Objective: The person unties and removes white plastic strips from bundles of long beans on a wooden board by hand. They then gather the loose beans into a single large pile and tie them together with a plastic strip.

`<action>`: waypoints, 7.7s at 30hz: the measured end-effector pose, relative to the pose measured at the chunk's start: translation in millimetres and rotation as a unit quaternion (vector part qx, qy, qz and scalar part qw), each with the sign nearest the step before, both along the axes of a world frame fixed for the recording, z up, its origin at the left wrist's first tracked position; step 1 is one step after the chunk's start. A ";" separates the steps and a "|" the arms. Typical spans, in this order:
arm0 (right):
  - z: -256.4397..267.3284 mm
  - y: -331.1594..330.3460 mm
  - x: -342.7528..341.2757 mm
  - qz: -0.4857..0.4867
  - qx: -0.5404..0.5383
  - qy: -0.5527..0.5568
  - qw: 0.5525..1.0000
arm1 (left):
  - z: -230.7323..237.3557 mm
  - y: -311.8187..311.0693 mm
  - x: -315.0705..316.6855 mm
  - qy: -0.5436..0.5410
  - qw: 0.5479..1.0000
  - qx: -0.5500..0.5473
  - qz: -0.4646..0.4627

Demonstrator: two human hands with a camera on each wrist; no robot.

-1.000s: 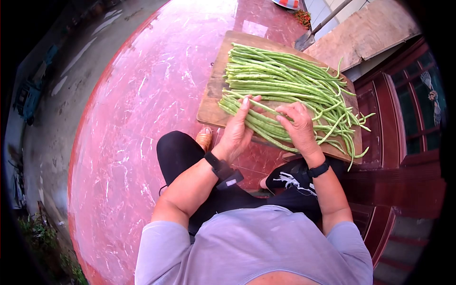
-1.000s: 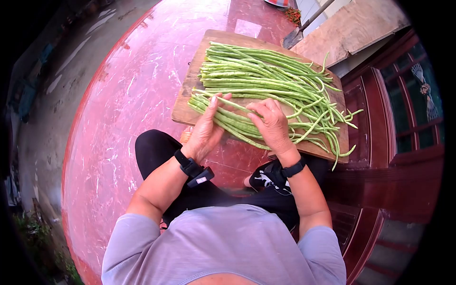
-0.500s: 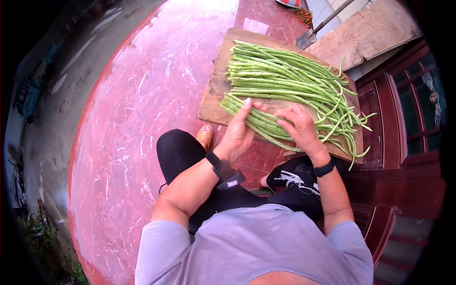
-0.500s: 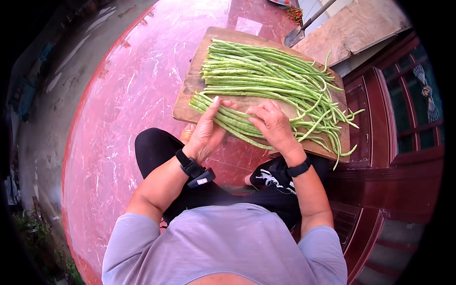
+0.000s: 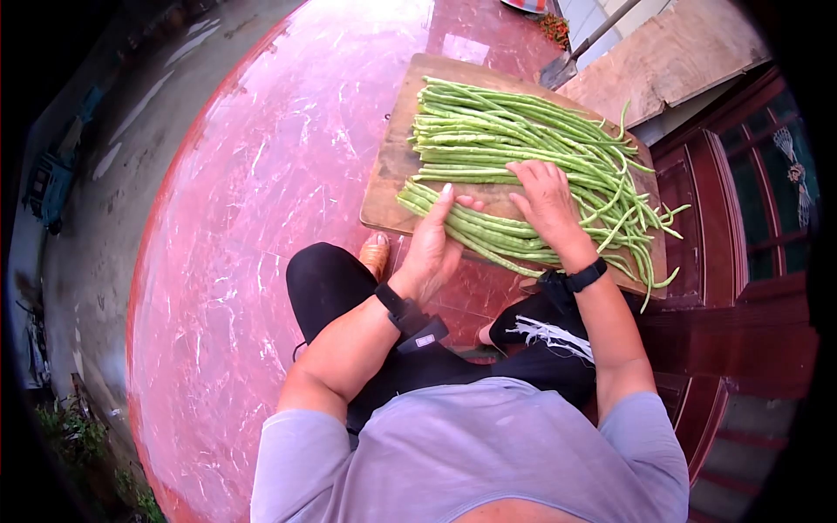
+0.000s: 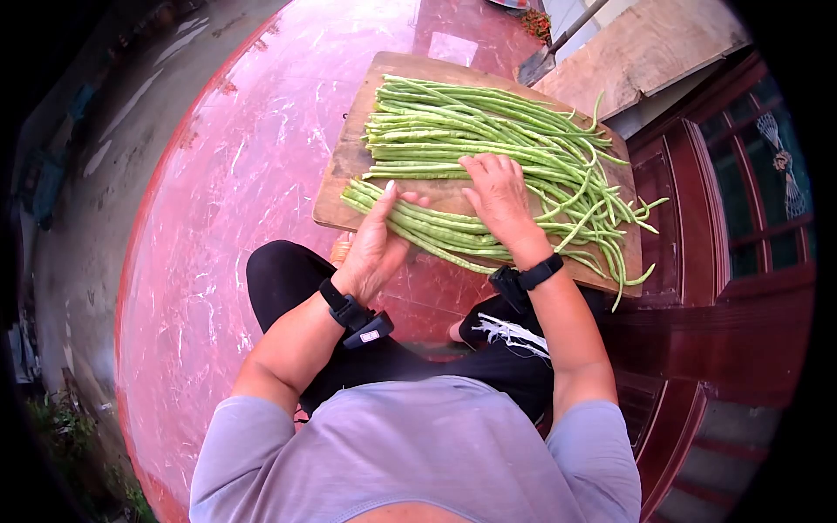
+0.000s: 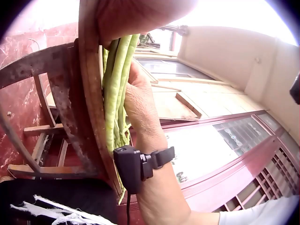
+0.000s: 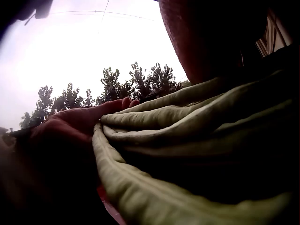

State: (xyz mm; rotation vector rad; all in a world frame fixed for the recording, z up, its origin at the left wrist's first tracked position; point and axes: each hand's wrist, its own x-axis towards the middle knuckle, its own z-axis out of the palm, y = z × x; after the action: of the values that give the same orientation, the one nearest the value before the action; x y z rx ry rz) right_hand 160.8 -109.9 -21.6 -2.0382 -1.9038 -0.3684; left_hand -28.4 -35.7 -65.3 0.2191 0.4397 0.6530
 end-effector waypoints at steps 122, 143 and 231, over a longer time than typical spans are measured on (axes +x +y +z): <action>7.7 -45.1 -11.6 0.085 -0.028 0.233 0.968 | 8.0 12.6 -2.1 -0.068 0.992 0.080 -0.069; -13.6 -44.7 -17.8 -0.004 -0.004 0.086 0.996 | 8.3 24.3 16.5 -0.113 0.992 0.044 0.027; -28.0 -124.8 -58.2 -0.028 0.119 0.982 0.146 | -3.7 17.8 54.2 -0.109 0.992 -0.060 0.015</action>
State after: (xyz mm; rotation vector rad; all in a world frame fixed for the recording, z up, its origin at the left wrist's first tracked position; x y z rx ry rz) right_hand 102.6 -234.7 -49.6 -0.5017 0.2139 1.3024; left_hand 25.8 -17.9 -69.0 0.0258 0.2715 0.6696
